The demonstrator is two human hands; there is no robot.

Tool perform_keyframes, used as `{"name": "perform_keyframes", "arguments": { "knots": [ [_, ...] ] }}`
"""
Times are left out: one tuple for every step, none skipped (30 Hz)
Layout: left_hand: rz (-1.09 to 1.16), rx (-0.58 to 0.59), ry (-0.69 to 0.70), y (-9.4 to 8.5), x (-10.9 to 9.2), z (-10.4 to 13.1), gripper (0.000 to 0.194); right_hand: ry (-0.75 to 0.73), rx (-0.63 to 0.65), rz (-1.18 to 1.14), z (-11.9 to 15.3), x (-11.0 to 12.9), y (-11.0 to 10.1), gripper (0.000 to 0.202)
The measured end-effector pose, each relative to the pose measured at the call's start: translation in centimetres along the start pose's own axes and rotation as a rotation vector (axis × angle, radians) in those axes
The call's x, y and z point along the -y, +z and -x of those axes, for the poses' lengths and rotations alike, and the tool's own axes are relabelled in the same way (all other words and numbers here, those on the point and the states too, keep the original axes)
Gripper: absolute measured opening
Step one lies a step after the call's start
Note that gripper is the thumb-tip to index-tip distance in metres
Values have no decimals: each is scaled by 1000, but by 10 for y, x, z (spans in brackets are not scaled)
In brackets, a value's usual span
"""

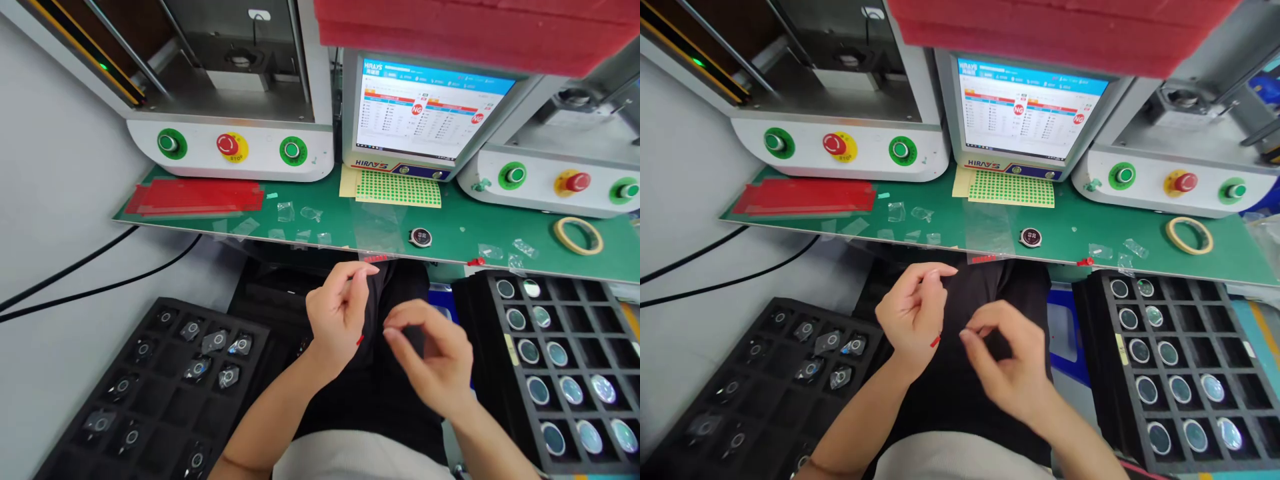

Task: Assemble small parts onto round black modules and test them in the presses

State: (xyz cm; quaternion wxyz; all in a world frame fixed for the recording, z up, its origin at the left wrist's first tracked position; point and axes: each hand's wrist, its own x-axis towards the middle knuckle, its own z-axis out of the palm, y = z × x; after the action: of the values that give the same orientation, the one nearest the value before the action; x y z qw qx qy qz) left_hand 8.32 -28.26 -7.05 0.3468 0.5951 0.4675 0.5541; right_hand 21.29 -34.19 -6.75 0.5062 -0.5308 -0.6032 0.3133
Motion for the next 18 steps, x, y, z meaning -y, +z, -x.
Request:
{"name": "perform_keyframes", "arguments": {
  "knots": [
    [-21,-17,35,-1,-2,2,18,20,31,-95,9,6,6,9],
    [-49,-27,66,-2,-4,4,15,45,43,-174,14,9,10,10],
    [-84,-33,100,-3,-7,6,13,70,42,-241,18,10,13,11],
    [-123,-32,131,-4,-9,8,12,93,35,-294,19,10,15,12],
    [-160,-26,159,-5,-11,9,10,111,30,-334,19,9,16,13],
    [-190,-20,184,-5,-13,9,10,123,28,-363,18,9,16,14],
    [-208,-12,206,-6,-15,10,10,130,30,-379,17,9,16,15],
    [-220,-4,226,-6,-17,10,10,133,34,-386,16,9,16,16],
    [-227,3,244,-6,-18,10,10,132,37,-384,15,10,15,16],
    [-237,11,259,-6,-18,9,9,130,39,-372,15,10,15,15],
    [-250,19,274,-6,-19,9,9,125,41,-354,16,11,14,15],
    [-264,25,290,-6,-19,8,9,120,42,-328,17,12,14,15],
    [-279,31,303,-7,-19,8,9,110,40,-299,18,12,13,15],
    [-290,36,315,-7,-19,8,10,98,38,-269,19,13,13,14],
    [-298,44,322,-8,-19,8,10,85,35,-242,21,13,12,14],
    [-303,51,322,-8,-19,8,10,75,34,-220,22,14,12,14],
    [-305,57,320,-9,-20,8,10,66,35,-206,23,14,12,14],
    [-306,64,315,-9,-21,9,10,63,37,-198,23,14,12,14]
  ]
}}
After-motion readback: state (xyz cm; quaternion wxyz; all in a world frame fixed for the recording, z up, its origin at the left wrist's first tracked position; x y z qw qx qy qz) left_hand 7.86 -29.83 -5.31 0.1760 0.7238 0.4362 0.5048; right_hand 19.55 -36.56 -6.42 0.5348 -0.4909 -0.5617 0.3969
